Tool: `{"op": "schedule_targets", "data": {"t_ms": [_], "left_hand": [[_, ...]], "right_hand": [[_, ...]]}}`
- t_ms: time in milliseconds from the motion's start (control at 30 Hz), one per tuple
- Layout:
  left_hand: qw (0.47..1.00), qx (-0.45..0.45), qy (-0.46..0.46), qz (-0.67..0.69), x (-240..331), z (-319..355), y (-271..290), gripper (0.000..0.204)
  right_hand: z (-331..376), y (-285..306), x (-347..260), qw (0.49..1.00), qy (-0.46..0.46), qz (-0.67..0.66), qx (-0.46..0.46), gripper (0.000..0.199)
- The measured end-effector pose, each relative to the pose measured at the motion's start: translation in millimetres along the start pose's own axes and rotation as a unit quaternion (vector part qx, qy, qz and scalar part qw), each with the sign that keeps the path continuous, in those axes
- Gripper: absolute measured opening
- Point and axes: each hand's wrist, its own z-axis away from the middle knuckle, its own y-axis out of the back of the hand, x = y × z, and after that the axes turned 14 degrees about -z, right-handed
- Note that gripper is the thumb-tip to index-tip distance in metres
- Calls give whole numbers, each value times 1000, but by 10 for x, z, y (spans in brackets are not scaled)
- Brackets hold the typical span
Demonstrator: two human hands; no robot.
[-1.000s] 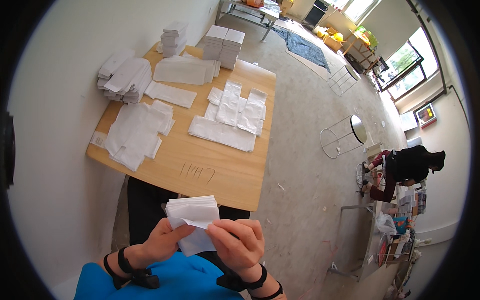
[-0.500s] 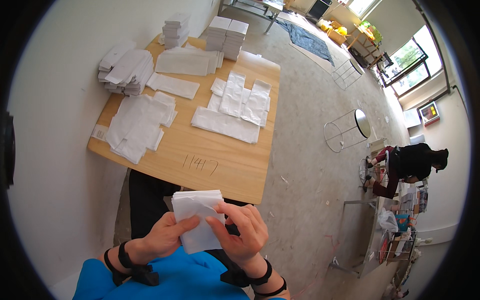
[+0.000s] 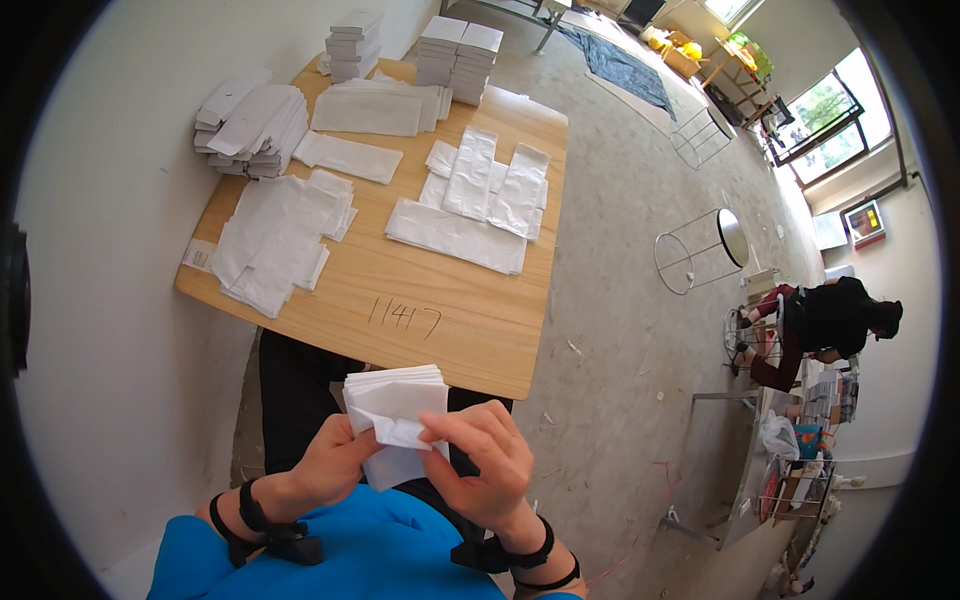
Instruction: Folding white plastic bags and stacking them on a table.
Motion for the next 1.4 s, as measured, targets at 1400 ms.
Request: {"op": "schedule_targets", "data": {"t_ms": [1400], "left_hand": [[980, -20, 182, 82, -43, -254, 20, 35]], "right_hand": [[200, 56, 288, 915, -357, -150, 111, 35]]}}
